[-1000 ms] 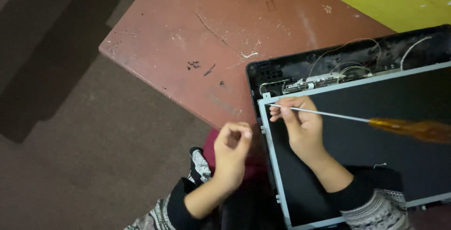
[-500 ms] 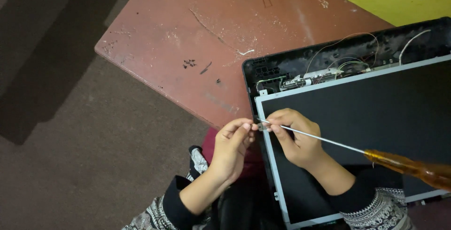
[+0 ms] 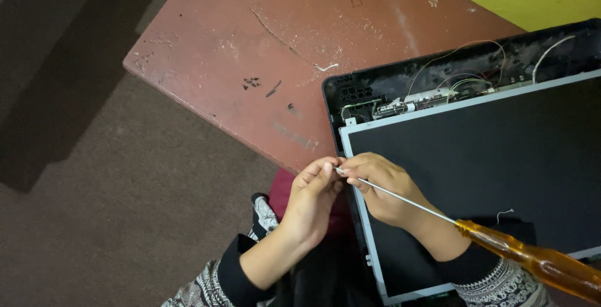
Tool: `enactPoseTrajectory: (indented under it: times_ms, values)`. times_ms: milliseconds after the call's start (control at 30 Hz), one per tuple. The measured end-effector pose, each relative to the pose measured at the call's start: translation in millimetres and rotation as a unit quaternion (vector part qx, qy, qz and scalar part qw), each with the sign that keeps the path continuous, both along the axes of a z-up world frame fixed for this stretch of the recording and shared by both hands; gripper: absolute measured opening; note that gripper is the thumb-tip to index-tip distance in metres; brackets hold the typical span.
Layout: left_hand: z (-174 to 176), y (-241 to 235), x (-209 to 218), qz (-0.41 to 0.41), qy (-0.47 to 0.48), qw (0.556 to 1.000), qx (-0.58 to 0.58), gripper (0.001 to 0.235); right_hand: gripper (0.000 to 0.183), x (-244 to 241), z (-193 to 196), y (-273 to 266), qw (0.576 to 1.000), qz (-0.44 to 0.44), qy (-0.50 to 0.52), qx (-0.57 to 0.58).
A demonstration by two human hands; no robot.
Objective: The person uses a screwdriver to remove screws from the frame of a computer monitor resting on their lap. They systematically unscrew fasteners along the edges of the monitor's casing and place the removed screws on the nearby table.
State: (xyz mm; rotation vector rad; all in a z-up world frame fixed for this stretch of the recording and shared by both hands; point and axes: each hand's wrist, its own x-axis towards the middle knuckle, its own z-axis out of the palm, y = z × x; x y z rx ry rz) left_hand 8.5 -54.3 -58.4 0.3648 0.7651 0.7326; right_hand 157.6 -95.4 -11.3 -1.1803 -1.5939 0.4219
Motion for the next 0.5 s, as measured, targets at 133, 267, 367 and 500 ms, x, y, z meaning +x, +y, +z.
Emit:
enactPoseTrajectory:
  times_ms: [133, 267, 367, 500]
  values:
    - [3.9, 2.1, -2.3, -0.011, -0.038, 0.999, 0.032, 0.015, 0.014, 9.7, -10.1, -6.1, 0.996, 0.044, -0.063, -0.053]
    - [1.2, 0.1, -1.7, -0.007, -0.034, 0.997, 0.062, 0.012, 0.013, 9.8, -9.6, -5.6, 0.996, 0.048, -0.052, -0.047]
    - [-0.8, -2.8, -0.6, 0.004, -0.038, 0.996, 0.086, 0.012, 0.015, 10.1, -10.3, -6.5, 0.996, 0.045, -0.063, -0.049]
    - [-0.7, -3.7, -0.6, 0.003, -0.027, 0.994, 0.105, 0.012, 0.012, 10.9, -8.2, -6.1, 0.997, 0.036, -0.059, -0.041]
